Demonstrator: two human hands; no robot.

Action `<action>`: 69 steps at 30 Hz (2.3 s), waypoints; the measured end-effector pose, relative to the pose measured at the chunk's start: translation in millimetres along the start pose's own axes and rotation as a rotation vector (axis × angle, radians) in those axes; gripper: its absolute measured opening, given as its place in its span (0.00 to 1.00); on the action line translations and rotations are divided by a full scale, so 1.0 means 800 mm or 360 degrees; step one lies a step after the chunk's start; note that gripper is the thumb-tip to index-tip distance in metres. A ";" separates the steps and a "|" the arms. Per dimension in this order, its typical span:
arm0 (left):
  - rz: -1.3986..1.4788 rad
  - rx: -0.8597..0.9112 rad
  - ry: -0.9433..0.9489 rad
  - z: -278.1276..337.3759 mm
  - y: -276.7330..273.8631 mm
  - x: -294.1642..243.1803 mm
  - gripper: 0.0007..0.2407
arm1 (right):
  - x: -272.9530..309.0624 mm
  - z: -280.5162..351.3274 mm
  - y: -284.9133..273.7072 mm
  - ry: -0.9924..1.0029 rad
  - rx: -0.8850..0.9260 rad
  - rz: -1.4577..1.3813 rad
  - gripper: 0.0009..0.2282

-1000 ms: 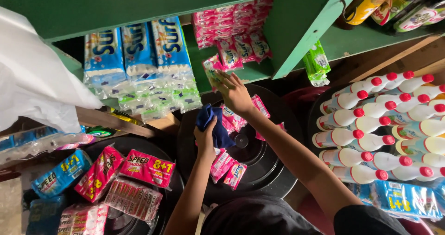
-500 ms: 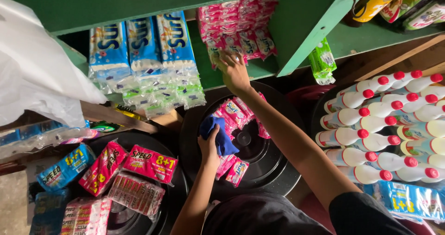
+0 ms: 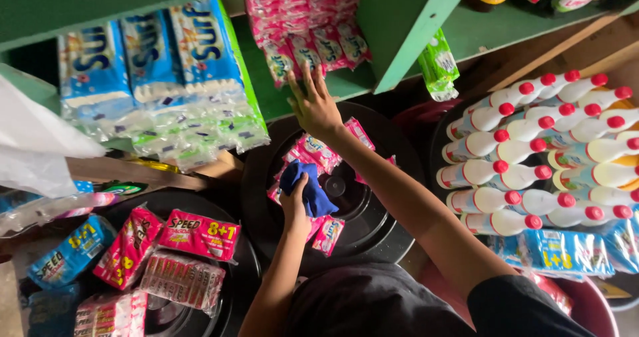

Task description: Wiping down soap bar packaging with a cloth and organizing them on the shelf.

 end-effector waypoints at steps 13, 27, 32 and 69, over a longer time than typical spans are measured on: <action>0.0245 -0.0148 -0.0232 0.027 -0.071 0.075 0.22 | -0.019 0.245 -0.034 0.0977 0.0024 -0.0491 0.20; 0.0568 0.0093 -0.0470 0.042 -0.071 0.173 0.21 | -0.102 0.417 -0.067 0.0943 0.0781 0.0160 0.36; 0.0457 0.0251 -0.0279 0.077 -0.014 0.141 0.17 | -0.111 0.399 -0.095 0.1003 0.0434 -0.0497 0.29; -0.1531 0.0014 0.2811 0.151 0.071 -0.103 0.23 | 0.066 0.093 -0.246 0.2792 -0.0301 -0.3135 0.11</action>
Point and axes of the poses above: each hand's wrist, its own z-axis away from the middle knuckle, its own y-axis out of the palm, x = y × z, the point moved 2 cm from there along -z, towards the middle knuckle, and after that the axes turned 9 degrees about -z, right-handed, at the moved point
